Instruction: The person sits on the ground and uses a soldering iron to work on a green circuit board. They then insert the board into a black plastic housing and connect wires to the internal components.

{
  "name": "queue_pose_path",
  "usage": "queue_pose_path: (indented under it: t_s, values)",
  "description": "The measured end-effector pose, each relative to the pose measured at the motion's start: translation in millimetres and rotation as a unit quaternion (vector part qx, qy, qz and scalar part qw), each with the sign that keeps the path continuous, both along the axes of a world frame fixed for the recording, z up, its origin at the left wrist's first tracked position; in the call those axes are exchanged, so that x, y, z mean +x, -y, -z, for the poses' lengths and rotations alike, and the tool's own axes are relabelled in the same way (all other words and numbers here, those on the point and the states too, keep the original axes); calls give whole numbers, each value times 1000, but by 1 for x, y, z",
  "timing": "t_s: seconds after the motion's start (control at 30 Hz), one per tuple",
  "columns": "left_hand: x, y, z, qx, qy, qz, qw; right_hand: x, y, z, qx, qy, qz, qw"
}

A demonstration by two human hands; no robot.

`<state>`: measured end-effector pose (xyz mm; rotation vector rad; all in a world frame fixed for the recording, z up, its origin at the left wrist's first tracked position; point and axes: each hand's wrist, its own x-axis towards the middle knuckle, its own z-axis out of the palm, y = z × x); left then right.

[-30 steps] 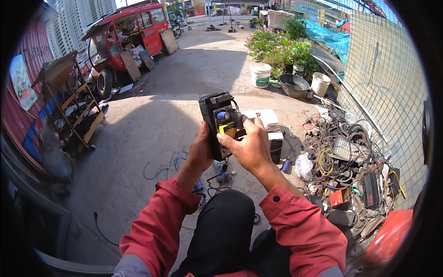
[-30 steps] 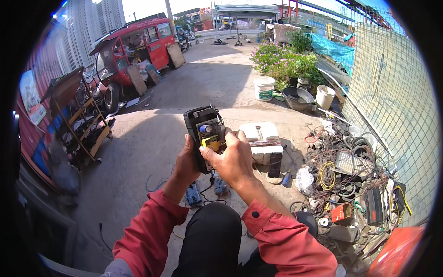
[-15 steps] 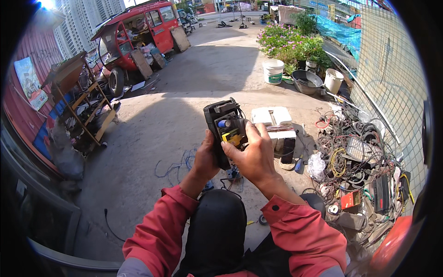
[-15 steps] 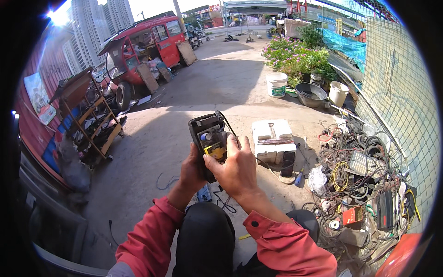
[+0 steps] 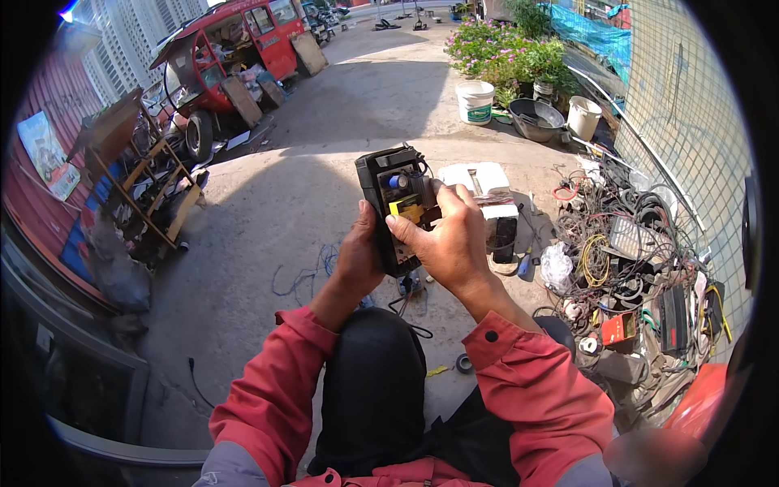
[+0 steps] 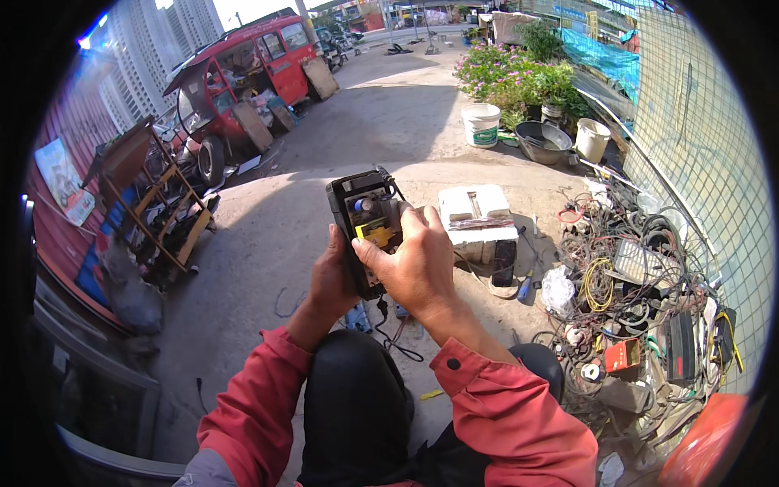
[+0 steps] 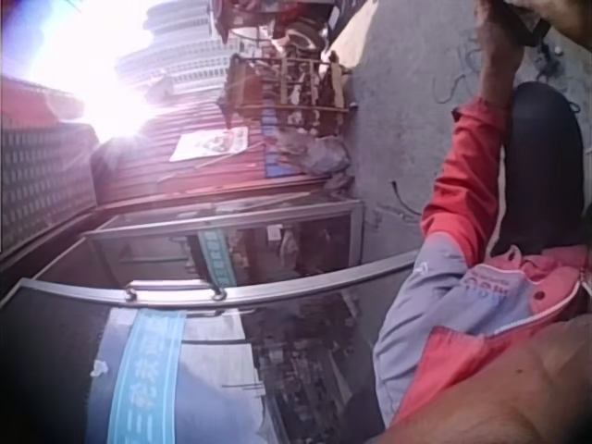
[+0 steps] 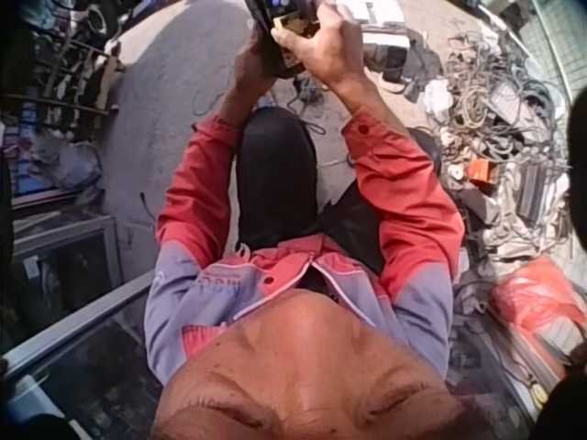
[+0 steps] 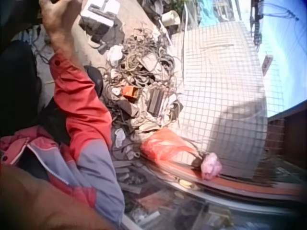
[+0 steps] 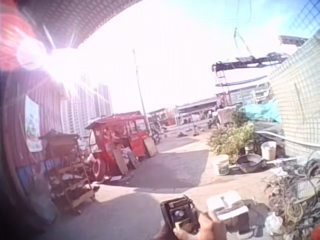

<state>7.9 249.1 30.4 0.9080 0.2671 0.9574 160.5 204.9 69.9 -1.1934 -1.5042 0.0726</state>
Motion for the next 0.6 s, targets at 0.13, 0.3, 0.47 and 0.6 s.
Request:
queue_pose_path:
  t_s: [0.13,0.3,0.47,0.6]
  values:
    - [-5,3,-9,13,-6,14,1000,-5,9,-3,-12,-19,5,1000]
    - [-8,13,-21,17,-27,11,999,-10,16,-4,18,-36,-4,999]
    - [-6,24,-28,8,-4,11,1000,-9,26,-6,25,-7,-6,1000]
    - [-2,37,-18,0,47,-5,999,-12,40,-4,7,14,8,1000]
